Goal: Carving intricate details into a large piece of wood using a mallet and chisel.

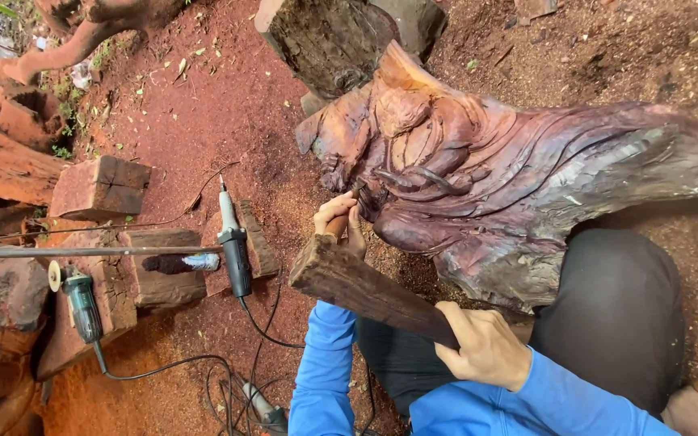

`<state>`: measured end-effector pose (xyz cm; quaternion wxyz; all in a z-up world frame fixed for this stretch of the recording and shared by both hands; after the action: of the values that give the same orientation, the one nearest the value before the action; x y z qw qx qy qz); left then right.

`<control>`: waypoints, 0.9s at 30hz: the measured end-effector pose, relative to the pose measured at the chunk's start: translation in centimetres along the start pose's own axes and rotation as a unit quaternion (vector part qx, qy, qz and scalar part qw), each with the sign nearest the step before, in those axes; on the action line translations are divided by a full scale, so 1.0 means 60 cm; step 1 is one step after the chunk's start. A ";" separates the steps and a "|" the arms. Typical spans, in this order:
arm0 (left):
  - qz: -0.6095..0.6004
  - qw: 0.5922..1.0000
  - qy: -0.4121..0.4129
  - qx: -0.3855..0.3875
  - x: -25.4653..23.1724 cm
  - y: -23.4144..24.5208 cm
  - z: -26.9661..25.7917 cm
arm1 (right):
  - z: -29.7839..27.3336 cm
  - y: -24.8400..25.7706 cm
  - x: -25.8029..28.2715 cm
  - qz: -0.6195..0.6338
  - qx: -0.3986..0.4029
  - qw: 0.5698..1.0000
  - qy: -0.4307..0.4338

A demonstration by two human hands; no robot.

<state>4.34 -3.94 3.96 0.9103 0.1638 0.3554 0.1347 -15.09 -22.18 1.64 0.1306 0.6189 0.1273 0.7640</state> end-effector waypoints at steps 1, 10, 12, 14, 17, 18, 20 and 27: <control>-0.010 1.000 -0.005 -0.003 -0.004 0.001 0.001 | -0.002 -0.003 0.001 -0.002 -0.002 1.000 0.005; 0.282 0.950 -0.127 -0.046 -0.083 -0.005 0.074 | 0.030 0.004 0.008 -0.022 -0.016 0.999 -0.043; 0.257 0.958 -0.115 -0.049 -0.085 -0.003 0.077 | 0.028 0.009 0.007 0.018 -0.013 0.998 -0.061; 0.187 0.978 -0.068 -0.055 -0.081 -0.002 0.071 | 0.019 -0.002 -0.014 -0.015 -0.037 0.999 0.022; 0.119 0.990 -0.021 -0.067 -0.085 0.010 0.059 | 0.026 0.003 -0.014 -0.004 0.008 0.998 -0.062; 0.117 0.990 -0.026 -0.069 -0.088 0.014 0.062 | 0.017 0.011 -0.012 -0.006 0.004 0.998 -0.058; 0.045 0.996 0.017 -0.077 -0.086 0.023 0.061 | -0.007 0.021 -0.011 0.009 0.036 0.996 -0.080; 0.154 0.952 0.005 -0.265 -0.118 0.166 0.010 | -0.245 0.087 -0.185 -0.016 0.074 0.953 -0.293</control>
<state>-1.58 2.47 12.55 0.8874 -0.0310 0.2814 0.3637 -27.51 -31.47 -9.58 0.1281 0.8216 0.1493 0.5350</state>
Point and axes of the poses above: each hand's wrist, its own z-axis towards the middle knuckle, its own y-axis out of the back of the hand, x = y × z, the point moved 4 cm from there along z, towards the middle knuckle, and after that the axes turned 5 degrees about -y, right-handed, at the moved point
